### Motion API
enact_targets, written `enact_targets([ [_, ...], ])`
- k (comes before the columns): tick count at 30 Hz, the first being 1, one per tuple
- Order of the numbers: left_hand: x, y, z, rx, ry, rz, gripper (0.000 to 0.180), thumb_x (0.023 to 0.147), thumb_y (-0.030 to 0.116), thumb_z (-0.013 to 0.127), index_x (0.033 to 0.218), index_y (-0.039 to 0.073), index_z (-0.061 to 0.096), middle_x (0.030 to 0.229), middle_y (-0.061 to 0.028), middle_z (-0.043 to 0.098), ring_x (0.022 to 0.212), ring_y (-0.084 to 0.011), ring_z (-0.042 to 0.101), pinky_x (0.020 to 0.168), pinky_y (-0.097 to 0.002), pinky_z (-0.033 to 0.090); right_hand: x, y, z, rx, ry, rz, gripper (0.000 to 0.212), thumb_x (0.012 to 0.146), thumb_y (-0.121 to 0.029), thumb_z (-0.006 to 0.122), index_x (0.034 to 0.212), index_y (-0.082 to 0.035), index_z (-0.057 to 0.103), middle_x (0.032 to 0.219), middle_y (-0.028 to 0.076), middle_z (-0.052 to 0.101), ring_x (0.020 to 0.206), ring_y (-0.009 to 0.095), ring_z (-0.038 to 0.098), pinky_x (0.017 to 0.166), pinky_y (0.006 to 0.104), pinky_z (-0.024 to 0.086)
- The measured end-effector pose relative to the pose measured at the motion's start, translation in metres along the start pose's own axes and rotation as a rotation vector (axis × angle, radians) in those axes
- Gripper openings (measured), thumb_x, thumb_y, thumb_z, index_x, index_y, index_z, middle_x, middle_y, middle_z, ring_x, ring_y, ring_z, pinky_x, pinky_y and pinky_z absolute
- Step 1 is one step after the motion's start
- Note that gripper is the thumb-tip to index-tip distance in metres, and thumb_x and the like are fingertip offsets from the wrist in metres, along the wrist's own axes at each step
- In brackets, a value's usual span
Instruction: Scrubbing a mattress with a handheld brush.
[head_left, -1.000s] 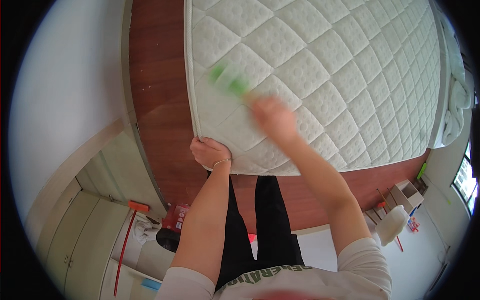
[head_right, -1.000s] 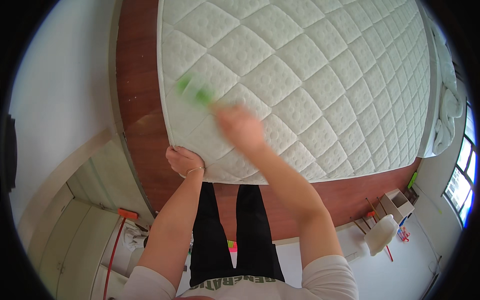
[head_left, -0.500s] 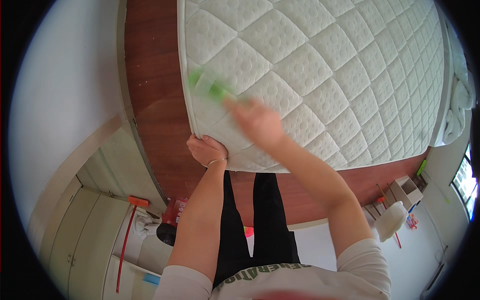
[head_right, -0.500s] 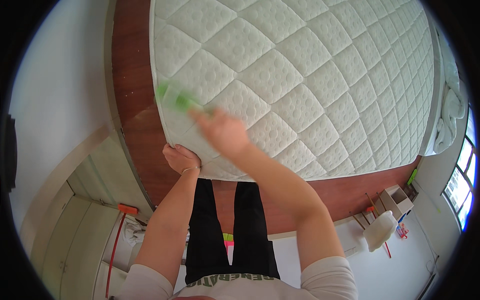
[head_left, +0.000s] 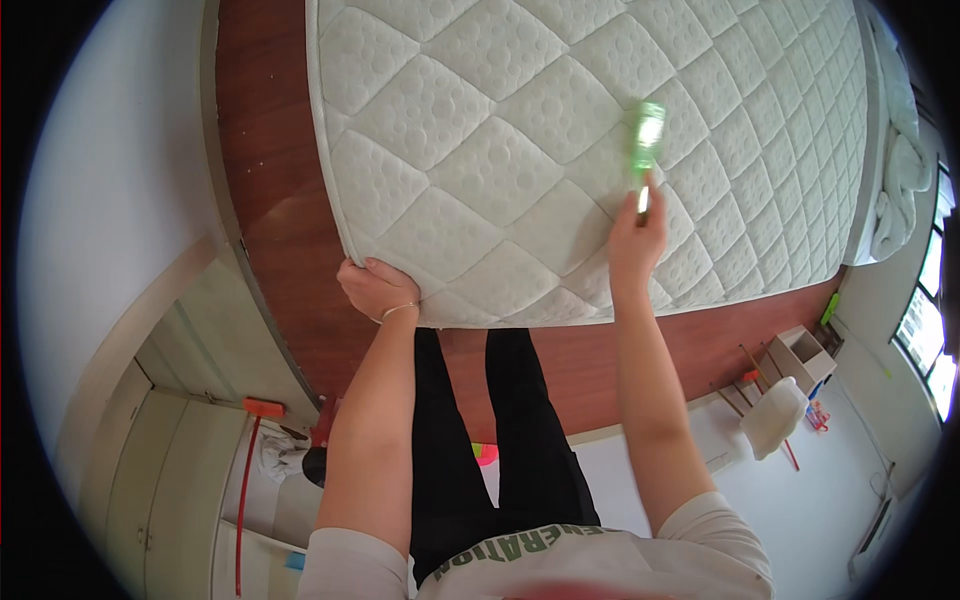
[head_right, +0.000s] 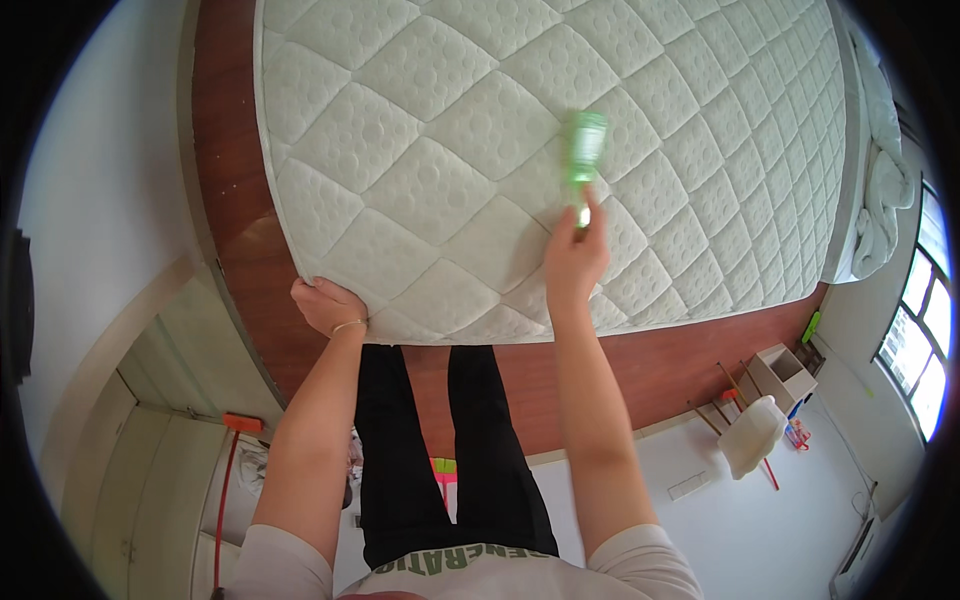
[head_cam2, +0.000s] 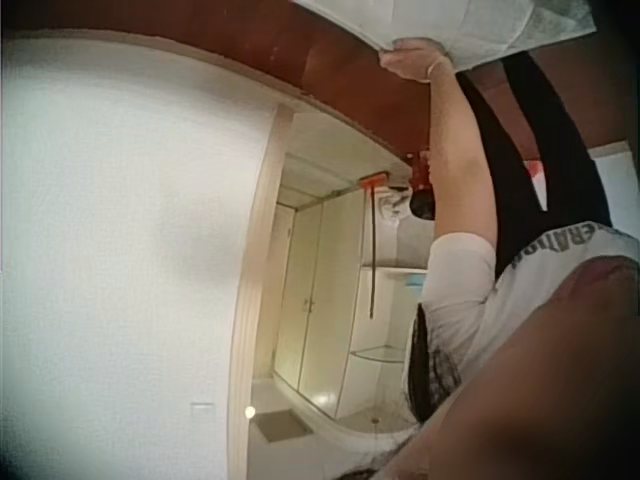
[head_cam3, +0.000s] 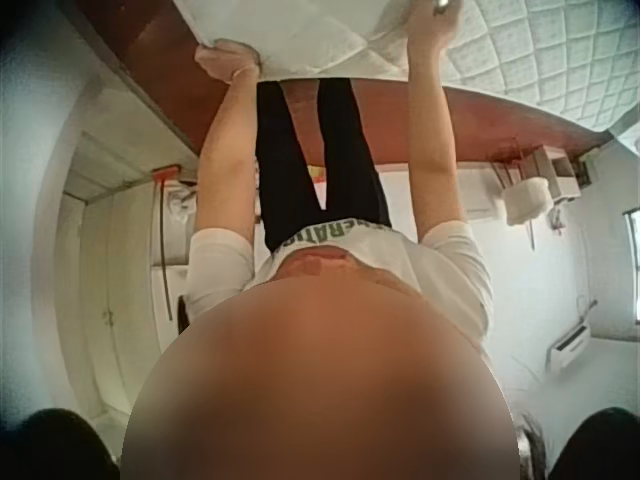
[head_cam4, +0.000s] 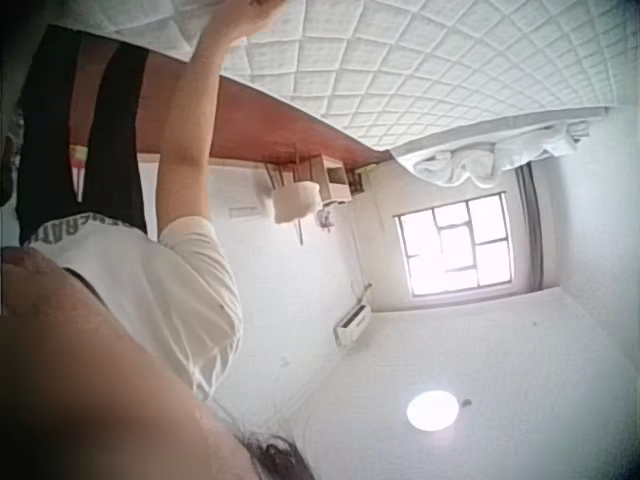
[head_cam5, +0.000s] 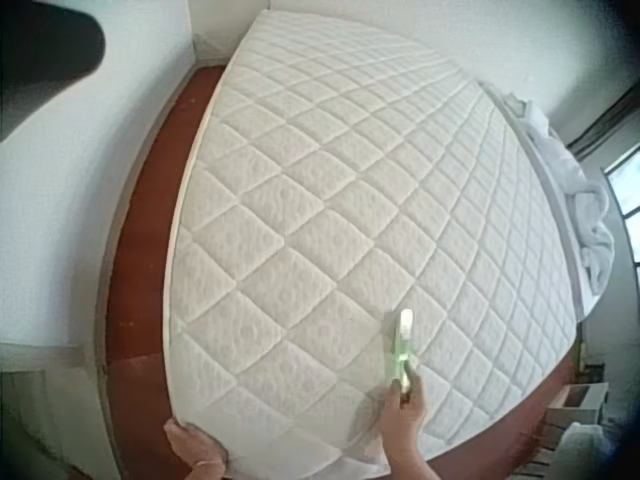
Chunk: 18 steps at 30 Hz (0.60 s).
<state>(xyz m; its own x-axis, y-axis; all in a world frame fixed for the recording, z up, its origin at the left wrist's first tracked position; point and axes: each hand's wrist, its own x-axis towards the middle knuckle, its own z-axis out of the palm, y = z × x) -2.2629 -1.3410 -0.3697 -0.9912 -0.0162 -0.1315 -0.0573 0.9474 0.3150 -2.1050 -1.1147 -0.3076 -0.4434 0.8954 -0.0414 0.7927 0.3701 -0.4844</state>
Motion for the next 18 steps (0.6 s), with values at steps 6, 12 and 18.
enact_targets([
  [6, 0.001, -0.003, -0.013, -0.062, -0.032, 0.016, 0.036, 0.094, 0.028, 0.039, 0.109, -0.004, 0.048, 0.103, -0.0241, 0.053, 0.096, -0.042, 0.051, 0.084, -0.0475, 0.04, -0.046, -0.018, 0.009, 0.002, -0.129, -0.24, 0.02, 0.086, -0.015, 0.059, 0.105, -0.014, 0.066, 0.066, 0.008, 0.056, 0.052, 0.025, 0.055, 0.047, 0.0367, 0.046],
  [12, 0.005, -0.038, -0.044, -0.242, -0.303, 0.167, 0.039, 0.098, 0.031, 0.038, 0.101, -0.005, 0.052, 0.108, -0.0243, 0.053, 0.1, -0.0412, 0.051, 0.089, -0.0447, 0.04, -0.07, -0.01, 0.007, -0.109, -0.133, -0.056, 0.027, 0.086, -0.017, 0.057, 0.112, -0.016, 0.063, 0.07, 0.007, 0.059, 0.061, 0.023, 0.06, 0.047, 0.038, 0.046],
  [18, -0.016, -0.068, -0.078, -0.242, -0.462, 0.271, 0.033, 0.098, 0.025, 0.043, 0.107, -0.004, 0.053, 0.12, -0.0251, 0.05, 0.11, -0.0415, 0.048, 0.097, -0.0421, 0.038, -0.095, -0.057, 0.017, 0.141, -0.273, -0.389, 0.029, 0.088, -0.017, 0.055, 0.116, -0.016, 0.062, 0.072, 0.009, 0.059, 0.059, 0.026, 0.06, 0.048, 0.0395, 0.047],
])
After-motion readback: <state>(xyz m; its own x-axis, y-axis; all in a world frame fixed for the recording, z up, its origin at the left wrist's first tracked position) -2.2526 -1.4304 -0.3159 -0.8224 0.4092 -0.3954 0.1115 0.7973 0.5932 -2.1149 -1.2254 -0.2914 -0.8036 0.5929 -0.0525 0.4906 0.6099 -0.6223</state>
